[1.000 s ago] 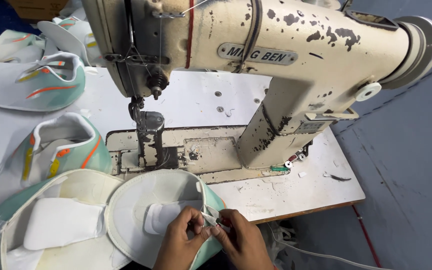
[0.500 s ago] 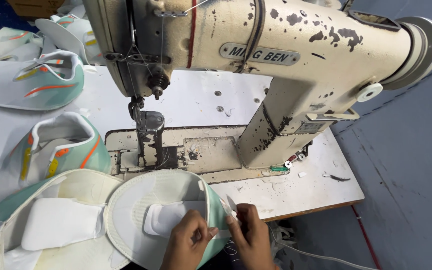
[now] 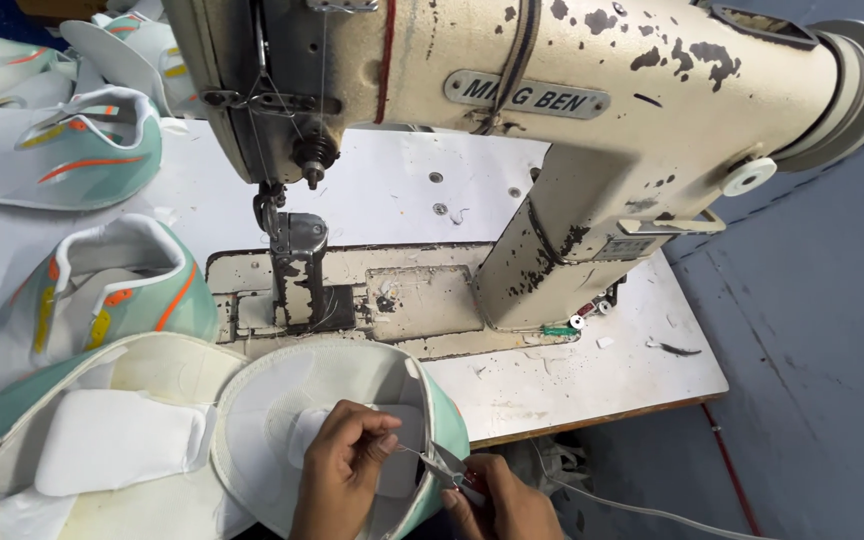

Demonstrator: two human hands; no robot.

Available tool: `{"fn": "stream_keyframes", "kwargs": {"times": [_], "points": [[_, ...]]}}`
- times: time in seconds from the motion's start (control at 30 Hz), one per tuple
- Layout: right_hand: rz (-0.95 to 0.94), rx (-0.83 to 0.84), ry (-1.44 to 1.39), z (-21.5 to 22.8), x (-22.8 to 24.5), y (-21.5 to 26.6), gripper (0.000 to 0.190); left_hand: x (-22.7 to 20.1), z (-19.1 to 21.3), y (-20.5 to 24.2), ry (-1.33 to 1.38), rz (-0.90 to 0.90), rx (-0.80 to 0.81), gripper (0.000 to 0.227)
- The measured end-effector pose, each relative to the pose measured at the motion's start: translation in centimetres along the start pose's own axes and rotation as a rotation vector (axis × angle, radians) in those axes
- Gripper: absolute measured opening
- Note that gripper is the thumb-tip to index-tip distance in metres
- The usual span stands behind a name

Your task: Trimming excess threads from shoe upper components using thread nippers.

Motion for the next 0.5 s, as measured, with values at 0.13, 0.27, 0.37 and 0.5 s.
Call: {"fn": "stream_keyframes", "kwargs": {"times": [0.13, 0.27, 0.37, 0.5], "points": [[-0.086, 0.076, 0.077, -0.2, -0.9, 0.3, 0.048, -0.9, -0.8, -0.2, -0.099, 0.074, 0.130, 0.018], [-0.072, 0.083, 0.142, -0.4, -0.9, 0.5, 0.050, -0.2, -2.0, 0.4, -0.161, 0.034, 0.315, 0.012], [-0.086, 0.089, 0.161, -0.2, -0.8, 0.5, 0.049, -0.1, -2.4, 0.7, -0.254, 0.021, 0.364, 0.011], [-0.048, 0.128, 0.180, -0.4, -0.7, 0.6, 0.049, -0.1, -2.6, 0.8, -0.293, 0.085, 0.357, 0.011]]}}
Point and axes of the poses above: each hand's wrist, its own y-axis away from the middle knuckle, its own z-axis out of the back of the hand, x = y × z, the point moved 10 cm from there along -y, towards the middle knuckle, and after that the axes turned 2 degrees about -z, right-handed, at the moved point
